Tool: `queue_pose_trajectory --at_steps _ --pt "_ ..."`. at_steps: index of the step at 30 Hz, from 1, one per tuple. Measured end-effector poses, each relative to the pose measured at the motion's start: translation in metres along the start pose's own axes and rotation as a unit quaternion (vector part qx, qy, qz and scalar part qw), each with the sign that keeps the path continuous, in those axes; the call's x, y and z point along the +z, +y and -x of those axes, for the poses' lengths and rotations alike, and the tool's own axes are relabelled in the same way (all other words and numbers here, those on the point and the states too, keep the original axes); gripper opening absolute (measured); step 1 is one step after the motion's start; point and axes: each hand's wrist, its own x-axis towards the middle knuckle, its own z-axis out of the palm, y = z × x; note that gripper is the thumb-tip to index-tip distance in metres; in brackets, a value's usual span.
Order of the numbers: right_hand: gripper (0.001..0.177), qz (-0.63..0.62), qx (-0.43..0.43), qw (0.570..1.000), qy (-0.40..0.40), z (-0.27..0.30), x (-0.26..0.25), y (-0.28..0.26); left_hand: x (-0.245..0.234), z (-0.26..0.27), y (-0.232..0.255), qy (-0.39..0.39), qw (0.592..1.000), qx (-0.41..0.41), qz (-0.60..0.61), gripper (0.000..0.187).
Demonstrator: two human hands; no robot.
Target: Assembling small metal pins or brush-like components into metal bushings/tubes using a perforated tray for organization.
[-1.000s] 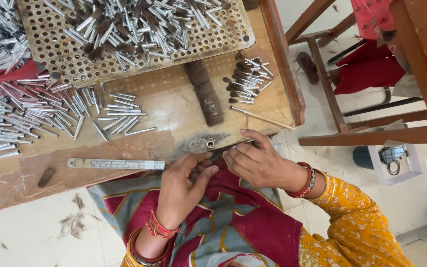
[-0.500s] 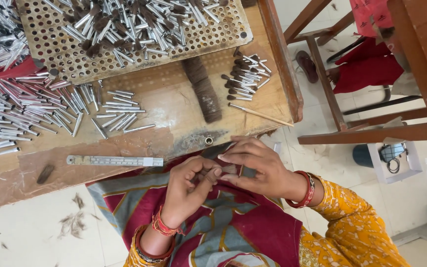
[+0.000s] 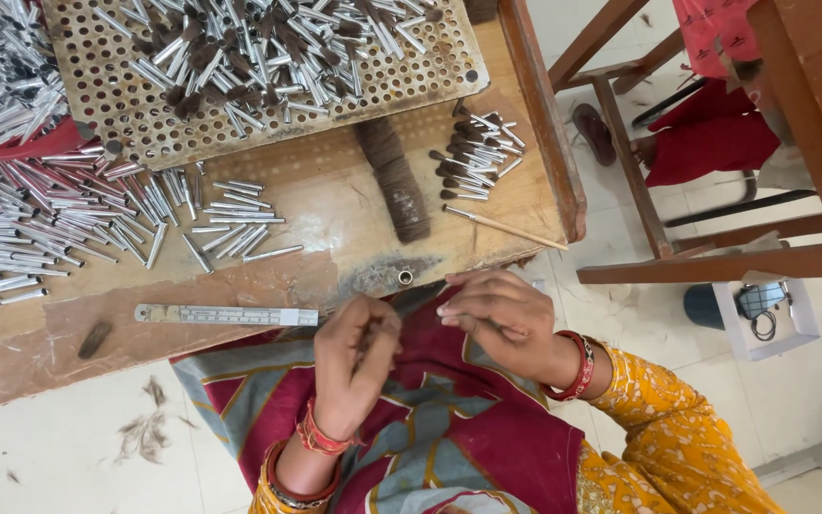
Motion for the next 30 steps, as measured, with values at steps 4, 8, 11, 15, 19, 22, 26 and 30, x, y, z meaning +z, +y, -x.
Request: queue_pose_trajectory --at_steps 4,8,11,15,19,22,26,30 --pt "0.015 0.020 0.066 0.997 0.028 -0.004 0.008 0.015 0.008 -0.017 0.023 0.122 0.952 0.177 -0.217 0.023" --pt "0.011 -0.038 0.147 0.988 0.032 -0.001 0.018 0.033 0.013 -0.028 -0.004 0.136 0.919 0.225 -0.294 0.034" --pt "0.011 -0.087 0.172 0.980 0.042 -0.001 0.023 0.039 0.013 -0.030 -0.012 0.142 0.900 0.261 -0.320 0.028" --pt "0.010 -0.040 0.151 0.987 0.031 -0.001 0.026 0.039 0.013 -0.030 -0.016 0.152 0.899 0.282 -0.300 0.029" --pt "0.014 -0.016 0.143 0.990 0.008 -0.004 0.025 0.037 0.013 -0.031 -0.018 0.151 0.897 0.291 -0.298 0.029" --pt "0.019 0.009 0.098 0.995 -0.025 -0.012 0.019 0.027 0.012 -0.030 -0.020 0.144 0.895 0.294 -0.304 0.029" --pt "0.026 0.050 0.119 0.989 -0.066 -0.018 0.014 0.020 0.009 -0.031 -0.023 0.138 0.893 0.300 -0.304 0.029" --pt "0.041 0.124 0.021 0.990 -0.058 -0.031 0.006 0.004 0.006 -0.029 -0.018 0.122 0.904 0.287 -0.294 0.030"
